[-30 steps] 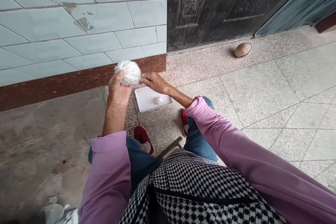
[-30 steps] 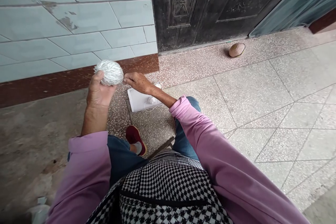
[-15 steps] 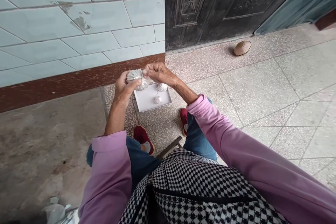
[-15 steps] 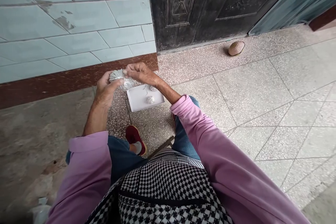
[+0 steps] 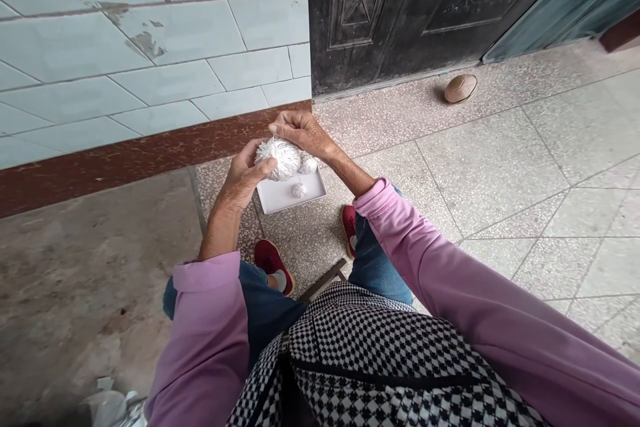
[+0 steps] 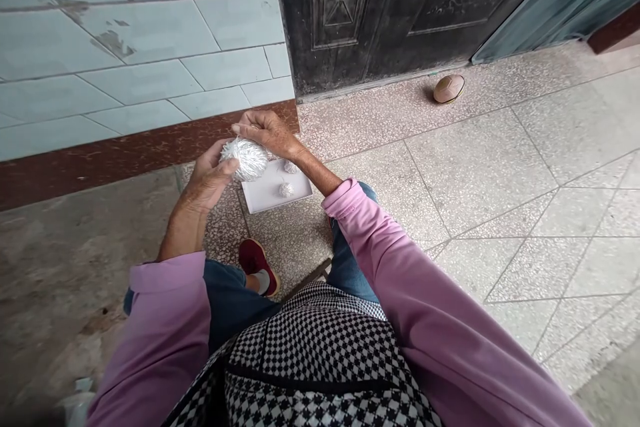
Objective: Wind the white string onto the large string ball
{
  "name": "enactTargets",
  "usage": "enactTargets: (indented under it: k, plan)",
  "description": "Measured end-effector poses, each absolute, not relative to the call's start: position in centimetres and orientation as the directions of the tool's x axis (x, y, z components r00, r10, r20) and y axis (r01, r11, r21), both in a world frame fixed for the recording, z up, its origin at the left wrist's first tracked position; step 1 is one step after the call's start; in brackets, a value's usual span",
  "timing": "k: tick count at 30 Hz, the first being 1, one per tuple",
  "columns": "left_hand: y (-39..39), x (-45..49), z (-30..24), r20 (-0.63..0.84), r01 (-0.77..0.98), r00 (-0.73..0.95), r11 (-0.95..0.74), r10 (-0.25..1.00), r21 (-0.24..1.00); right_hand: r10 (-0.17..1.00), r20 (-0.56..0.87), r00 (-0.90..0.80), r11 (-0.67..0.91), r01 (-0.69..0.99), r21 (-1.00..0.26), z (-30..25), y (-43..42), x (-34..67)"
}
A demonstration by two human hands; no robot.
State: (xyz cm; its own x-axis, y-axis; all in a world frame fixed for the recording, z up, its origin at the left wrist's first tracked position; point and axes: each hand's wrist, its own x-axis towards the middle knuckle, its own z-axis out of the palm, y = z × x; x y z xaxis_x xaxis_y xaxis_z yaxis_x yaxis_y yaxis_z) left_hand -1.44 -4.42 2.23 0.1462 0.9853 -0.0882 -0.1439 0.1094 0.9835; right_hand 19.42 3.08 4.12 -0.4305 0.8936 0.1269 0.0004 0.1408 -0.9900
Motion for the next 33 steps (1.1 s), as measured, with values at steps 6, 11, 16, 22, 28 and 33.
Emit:
enactTargets:
  k: [6,11,16,22,28,33]
  plan:
    - [-4.1,-2.3,2.1,-0.12,-0.085,0.221,0.142,0.968,0.986,0.899,0.098,-0.427,0.142,0.073,-0.987,5.3,2.8,19.8]
    - [-4.2,-2.7,2.1,-0.087,-0.136,0.287,0.131,0.954,0.982,0.906,0.023,-0.422,0.068,0.094,-0.993,6.5,2.3,19.8]
    - [-4.8,-2.6,3.2,-0.051,-0.215,0.301,0.12,0.952,0.969,0.894,0.004,-0.448,0.039,0.07,-0.997,5.9,2.6,19.3]
    - [-4.3,-2.8,4.1,-0.046,-0.309,0.065,0.063,0.997,0.949,0.885,0.058,-0.462,0.125,0.115,-0.986,3.3,3.6,18.2]
    - [-3.2,-3.6,3.0,-0.021,-0.274,-0.025,0.014,0.999,0.962,0.831,0.145,-0.536,0.295,0.206,-0.933,2.0,2.7,17.5]
    - [-2.4,-4.4,1.7,-0.023,-0.206,-0.112,-0.001,0.993,0.978,0.768,0.118,-0.63,0.34,0.246,-0.908,2.0,1.4,17.8]
